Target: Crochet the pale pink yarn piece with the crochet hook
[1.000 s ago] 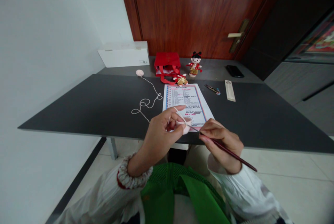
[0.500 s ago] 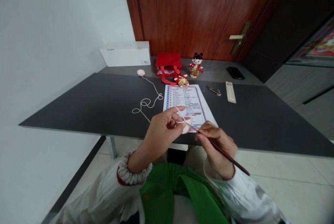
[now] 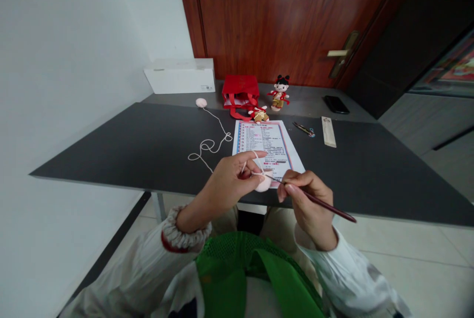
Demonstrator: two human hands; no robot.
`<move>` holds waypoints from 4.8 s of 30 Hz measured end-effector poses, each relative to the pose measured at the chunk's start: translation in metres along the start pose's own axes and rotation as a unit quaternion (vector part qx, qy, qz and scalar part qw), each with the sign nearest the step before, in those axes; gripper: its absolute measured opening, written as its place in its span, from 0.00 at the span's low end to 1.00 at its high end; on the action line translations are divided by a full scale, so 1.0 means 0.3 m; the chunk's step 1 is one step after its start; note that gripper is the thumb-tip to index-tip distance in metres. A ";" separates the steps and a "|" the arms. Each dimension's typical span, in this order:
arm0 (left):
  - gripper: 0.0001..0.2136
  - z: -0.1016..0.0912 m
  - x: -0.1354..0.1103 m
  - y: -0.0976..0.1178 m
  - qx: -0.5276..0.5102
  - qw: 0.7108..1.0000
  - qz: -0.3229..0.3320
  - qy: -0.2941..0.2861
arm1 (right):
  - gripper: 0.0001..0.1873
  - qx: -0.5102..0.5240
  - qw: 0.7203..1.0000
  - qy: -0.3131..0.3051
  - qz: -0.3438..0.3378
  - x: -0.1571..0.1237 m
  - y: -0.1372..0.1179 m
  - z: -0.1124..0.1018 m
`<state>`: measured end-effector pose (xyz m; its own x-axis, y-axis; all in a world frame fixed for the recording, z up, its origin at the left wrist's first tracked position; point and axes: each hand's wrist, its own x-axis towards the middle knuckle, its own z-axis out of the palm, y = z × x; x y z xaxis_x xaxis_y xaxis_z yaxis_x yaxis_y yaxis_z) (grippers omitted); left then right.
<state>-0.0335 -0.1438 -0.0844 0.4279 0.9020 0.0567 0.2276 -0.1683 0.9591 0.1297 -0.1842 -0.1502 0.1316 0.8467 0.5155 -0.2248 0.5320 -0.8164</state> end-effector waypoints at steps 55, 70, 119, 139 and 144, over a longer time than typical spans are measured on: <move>0.13 0.000 -0.002 -0.005 0.000 1.000 0.026 -0.008 | 0.08 -0.120 0.986 -0.039 -0.106 -0.008 -0.020 -0.020; 0.17 0.002 -0.004 0.005 -0.062 0.998 -0.016 -0.023 | 0.04 -0.039 0.997 0.022 -0.059 -0.024 0.012 0.014; 0.05 0.004 -0.008 -0.003 -0.045 0.998 0.028 -0.018 | 0.04 -0.019 0.996 0.000 -0.084 -0.019 0.036 0.004; 0.22 0.005 -0.005 -0.024 -0.233 0.967 -0.067 -0.078 | 0.02 0.133 0.991 0.019 0.008 -0.026 0.025 0.049; 0.21 0.002 -0.008 -0.022 -0.259 0.959 -0.077 -0.082 | 0.05 0.247 0.960 0.021 0.131 -0.015 0.008 0.049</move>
<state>-0.0355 -0.1452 -0.0909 0.5649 0.8191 -0.0999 -0.1478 0.2196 0.9643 0.1145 -0.1868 -0.1505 0.0442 0.9561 0.2896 -0.6843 0.2402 -0.6885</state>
